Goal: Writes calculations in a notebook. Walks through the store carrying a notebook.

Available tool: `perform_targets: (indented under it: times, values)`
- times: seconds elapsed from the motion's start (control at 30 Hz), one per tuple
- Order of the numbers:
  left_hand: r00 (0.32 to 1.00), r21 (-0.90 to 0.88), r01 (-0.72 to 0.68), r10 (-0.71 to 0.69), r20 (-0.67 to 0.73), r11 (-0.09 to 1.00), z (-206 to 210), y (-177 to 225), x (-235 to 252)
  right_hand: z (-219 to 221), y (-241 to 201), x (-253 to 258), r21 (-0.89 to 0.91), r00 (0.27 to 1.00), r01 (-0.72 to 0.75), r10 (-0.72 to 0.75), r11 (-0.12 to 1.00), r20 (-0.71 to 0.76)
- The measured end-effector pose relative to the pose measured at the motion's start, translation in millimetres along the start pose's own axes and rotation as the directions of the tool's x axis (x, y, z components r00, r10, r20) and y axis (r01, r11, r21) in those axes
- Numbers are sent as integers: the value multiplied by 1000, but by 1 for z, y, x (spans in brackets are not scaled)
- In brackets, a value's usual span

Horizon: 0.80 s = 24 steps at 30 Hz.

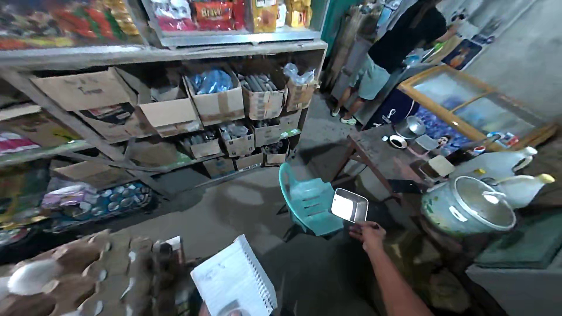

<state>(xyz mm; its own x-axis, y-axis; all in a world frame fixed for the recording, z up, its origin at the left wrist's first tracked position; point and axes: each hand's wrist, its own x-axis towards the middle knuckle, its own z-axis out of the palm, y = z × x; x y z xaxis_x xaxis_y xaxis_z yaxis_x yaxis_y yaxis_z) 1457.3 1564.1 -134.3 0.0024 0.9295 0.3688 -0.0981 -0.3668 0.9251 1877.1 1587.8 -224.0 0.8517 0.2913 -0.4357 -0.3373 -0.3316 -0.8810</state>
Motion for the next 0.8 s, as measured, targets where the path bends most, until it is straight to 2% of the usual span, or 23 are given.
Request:
perform_targets:
  times: [0.07, 0.17, 0.37, 0.57, 0.8]
  values:
    - [1000, -14, -14, 14, 5, 1000, 23, 5, 47, 10, -15, 12, 13, 1000, 3, -3, 1000, -25]
    - [990, -59, -136, 137, 20, 989, 44, -18, 121, 22, -33, 34, 71, 997, 41, -36, 997, -70]
    - [935, -238, -310, 341, 101, 920, 100, -35, 264, 8, -63, 64, 187, 976, 145, -109, 972, -191]
    - [909, -304, -237, 321, 266, 923, 139, -57, 317, -1, -67, 69, 221, 943, 121, -42, 968, -331]
    - [906, -248, -158, 240, 349, 956, 150, -96, 356, 46, -87, 102, 205, 943, 161, -89, 966, -320]
